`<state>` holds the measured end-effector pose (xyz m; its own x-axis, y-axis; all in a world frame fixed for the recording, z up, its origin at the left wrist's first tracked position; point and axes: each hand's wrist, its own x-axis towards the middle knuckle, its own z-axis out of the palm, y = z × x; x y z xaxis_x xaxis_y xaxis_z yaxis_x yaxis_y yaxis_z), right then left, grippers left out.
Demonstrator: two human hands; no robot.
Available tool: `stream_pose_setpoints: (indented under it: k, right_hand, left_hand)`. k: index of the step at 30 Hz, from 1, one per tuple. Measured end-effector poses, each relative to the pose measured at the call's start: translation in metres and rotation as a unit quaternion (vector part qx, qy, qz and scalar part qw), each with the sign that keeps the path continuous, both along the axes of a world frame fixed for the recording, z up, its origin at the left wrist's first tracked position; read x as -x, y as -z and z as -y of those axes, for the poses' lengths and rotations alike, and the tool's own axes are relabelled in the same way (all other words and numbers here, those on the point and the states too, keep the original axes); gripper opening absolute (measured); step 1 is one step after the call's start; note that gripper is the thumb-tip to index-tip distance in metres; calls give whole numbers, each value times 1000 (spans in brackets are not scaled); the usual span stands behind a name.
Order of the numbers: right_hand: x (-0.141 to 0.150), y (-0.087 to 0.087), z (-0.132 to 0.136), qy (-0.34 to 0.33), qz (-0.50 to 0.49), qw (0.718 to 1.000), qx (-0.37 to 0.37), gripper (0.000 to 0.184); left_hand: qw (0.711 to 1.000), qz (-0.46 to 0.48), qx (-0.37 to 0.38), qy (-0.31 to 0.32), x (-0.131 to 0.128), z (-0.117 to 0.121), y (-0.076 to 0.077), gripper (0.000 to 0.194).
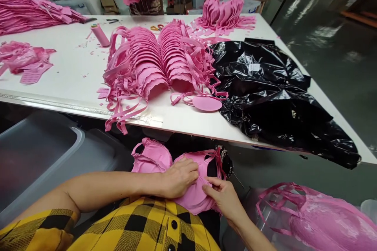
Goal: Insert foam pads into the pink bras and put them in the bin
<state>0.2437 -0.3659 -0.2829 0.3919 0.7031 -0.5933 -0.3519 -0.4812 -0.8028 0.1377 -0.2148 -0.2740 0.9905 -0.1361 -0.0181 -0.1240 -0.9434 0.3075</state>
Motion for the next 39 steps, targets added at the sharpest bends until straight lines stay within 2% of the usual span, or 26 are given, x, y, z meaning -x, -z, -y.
stream_pose_setpoints:
  k: [3, 5, 8, 11, 13, 16, 19, 22, 24, 27, 30, 33, 36, 39]
  right_hand:
    - [4, -1, 6, -16, -51, 998, -34, 21]
    - [8, 0, 10, -14, -31, 999, -17, 20]
    - [14, 1, 13, -12, 3, 1000, 12, 29]
    - [20, 2, 11, -28, 30, 998, -43, 31]
    - [22, 5, 9, -29, 66, 995, -66, 31]
    - [23, 17, 12, -11, 141, 989, -50, 32]
    - [24, 30, 18, 14, 224, 973, -56, 30]
    - [27, 35, 22, 31, 320, 941, -101, 25]
    - [30, 32, 23, 37, 380, 915, -131, 22]
    - [32, 25, 21, 54, 442, 884, -139, 19]
    - [31, 22, 19, 61, 467, 873, -127, 14]
    - [29, 24, 19, 57, 448, 886, -103, 12]
    - [27, 27, 20, 83, 406, 908, -62, 19]
    - [26, 25, 19, 106, 398, 910, -44, 24]
  left_hand:
    - [998, 43, 0, 44, 4, 2, -2, 7]
    - [995, 77, -7, 70, 7, 3, -3, 9]
    - [989, 116, -7, 97, 11, 5, -2, 10]
    - [986, 123, 32, 104, 14, 8, 1, 11]
    - [988, 113, 83, 68, 16, 9, 4, 12]
    - [984, 46, 168, -31, 16, 10, 7, 15]
    - [961, -56, 240, -127, 12, 9, 5, 9]
    - [916, -122, 307, -225, 4, 2, 1, 48]
    - [886, -166, 342, -264, -2, -4, -1, 58]
    - [854, -236, 391, -251, -8, -13, -3, 41]
    - [836, -261, 427, -223, -11, -16, -5, 42]
    - [848, -231, 423, -221, -13, -14, -8, 38]
    - [853, -209, 425, -218, -14, -13, -10, 38]
    - [864, -186, 420, -207, -15, -14, -13, 41]
